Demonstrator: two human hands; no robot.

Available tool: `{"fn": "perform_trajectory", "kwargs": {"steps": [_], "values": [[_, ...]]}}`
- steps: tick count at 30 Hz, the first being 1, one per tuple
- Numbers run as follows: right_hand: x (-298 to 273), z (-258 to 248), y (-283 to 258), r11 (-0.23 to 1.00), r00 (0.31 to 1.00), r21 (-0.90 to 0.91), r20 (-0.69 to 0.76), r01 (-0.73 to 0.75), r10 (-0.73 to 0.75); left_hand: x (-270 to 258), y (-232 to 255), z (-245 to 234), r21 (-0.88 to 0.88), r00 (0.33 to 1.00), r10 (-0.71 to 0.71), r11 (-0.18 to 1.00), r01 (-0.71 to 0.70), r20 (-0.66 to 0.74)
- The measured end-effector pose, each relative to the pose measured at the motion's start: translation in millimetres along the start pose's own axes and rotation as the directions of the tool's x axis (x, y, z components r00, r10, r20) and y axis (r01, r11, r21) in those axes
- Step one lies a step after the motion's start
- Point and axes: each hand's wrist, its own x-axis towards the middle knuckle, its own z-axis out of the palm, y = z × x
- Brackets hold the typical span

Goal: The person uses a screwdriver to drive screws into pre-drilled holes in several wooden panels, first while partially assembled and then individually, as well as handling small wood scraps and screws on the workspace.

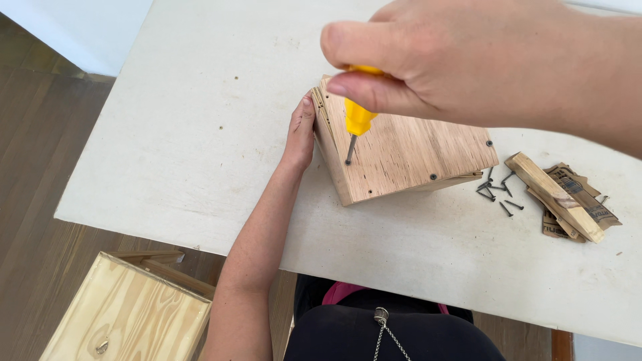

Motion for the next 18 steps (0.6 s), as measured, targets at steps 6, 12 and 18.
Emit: {"fn": "perform_trajectory", "kwargs": {"steps": [6, 12, 18], "values": [[14, -5, -21, 0.843, 0.840, -0.203, 0.126, -0.498, 0.527, 2, -8, -2, 0.037, 0.990, -0.090, 0.995, 0.095, -0.111], [18, -13, -19, 0.718, 0.759, 0.249, 0.264, -0.650, 0.596, 2, -7, -1, -0.046, 1.000, 0.021, 0.999, -0.021, -0.013], [11, -22, -20, 0.872, 0.838, 0.079, 0.332, -0.483, 0.434, 6, -16, -5, -0.078, 0.995, 0.097, 0.992, -0.095, 0.013]]}}
